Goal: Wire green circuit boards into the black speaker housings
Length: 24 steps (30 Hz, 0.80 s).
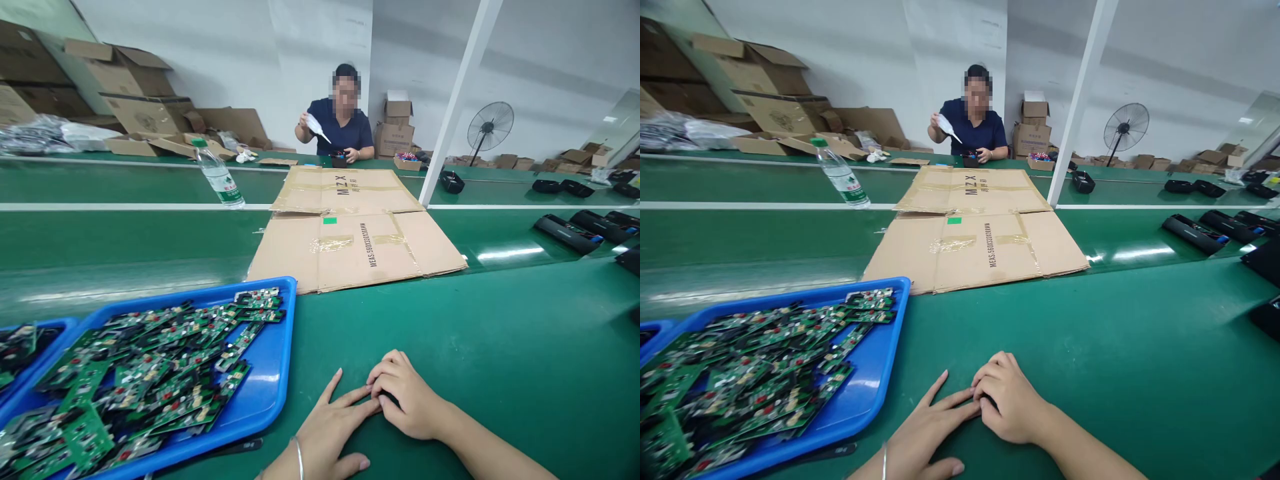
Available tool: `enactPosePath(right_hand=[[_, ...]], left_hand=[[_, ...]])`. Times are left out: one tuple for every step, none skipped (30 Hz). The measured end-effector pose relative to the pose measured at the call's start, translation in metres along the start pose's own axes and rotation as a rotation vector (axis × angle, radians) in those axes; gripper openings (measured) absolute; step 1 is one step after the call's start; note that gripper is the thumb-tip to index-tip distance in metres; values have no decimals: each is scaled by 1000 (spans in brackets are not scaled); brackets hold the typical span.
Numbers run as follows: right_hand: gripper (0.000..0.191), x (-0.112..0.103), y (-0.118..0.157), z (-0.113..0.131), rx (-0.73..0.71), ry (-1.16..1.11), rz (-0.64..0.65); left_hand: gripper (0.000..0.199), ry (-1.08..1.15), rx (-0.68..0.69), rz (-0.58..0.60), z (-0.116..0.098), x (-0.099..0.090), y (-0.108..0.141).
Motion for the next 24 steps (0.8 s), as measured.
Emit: enactPosePath(right_hand=[[16, 0, 0, 0, -2, 1, 0], [15, 0, 0, 0, -3, 2, 0], [13, 0, 0, 1, -4, 3, 0], [12, 0, 0, 1, -4, 5, 1], [11, 0, -1, 1, -5, 7, 1], [12, 0, -1, 2, -5, 9, 2], [12, -1, -1, 2, -6, 11, 0], [13, -1, -1, 2, -5, 12, -1], [13, -1, -1, 2, -5, 14, -3], [13, -1, -1, 2, -5, 15, -3], [13, -1, -1, 2, -4, 17, -2], [14, -1, -1, 2, -3, 20, 1], [14, -1, -1, 1, -3, 22, 4], [14, -1, -1, 1, -3, 23, 6], [14, -1, -1, 1, -3, 24, 7], [14, 0, -1, 1, -3, 23, 6], [14, 0, -1, 1, -4, 21, 3], [14, 0, -1, 1, -6, 18, 0], [14, 0, -1, 0, -9, 14, -4], [14, -1, 0, 0, -13, 9, -7], [13, -1, 0, 1, -18, 6, -13], [13, -2, 0, 2, -24, 3, -25], [11, -3, 1, 3, -31, 1, -39], [10, -5, 2, 5, -39, -1, -58]], left_hand=[[75, 0, 2, -2, 0, 0, 0], [74, -1, 6, -3, 0, 0, 0], [74, -3, 10, -5, 0, 0, 0], [74, -5, 15, -5, 0, 0, 0], [75, -6, 17, -5, 0, 1, 0], [76, -7, 18, -4, 0, 1, 0], [77, -7, 18, -4, 0, 1, 0], [77, -7, 18, -4, 1, 2, 0], [78, -6, 19, -6, 1, 2, 0], [77, -5, 20, -8, 2, 3, 0], [77, -2, 24, -12, 2, 3, 0], [76, 0, 29, -16, 3, 3, 0], [76, 3, 33, -19, 3, 3, 0], [76, 5, 37, -21, 3, 3, 0], [75, 5, 39, -22, 3, 3, 0], [75, 4, 38, -22, 2, 3, 0], [76, 1, 35, -23, 2, 3, 0], [76, -2, 32, -25, 2, 3, 0], [76, -5, 30, -30, 2, 3, 1], [74, -7, 30, -44, 2, 3, 1], [68, -6, 29, -69, 2, 2, 1], [59, -3, 32, -105, 2, 1, 1], [48, 8, 38, -150, 2, 0, 2], [38, 29, 53, -195, 1, -2, 3]])
Point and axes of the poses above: each hand's wrist, its own y-axis away from the middle knuckle, its own x-axis out of the palm, z = x × y, the point moved 6 cm from there along -y, towards the middle knuckle, and after that the axes turned 12 degrees about -x, right-handed, at the moved point
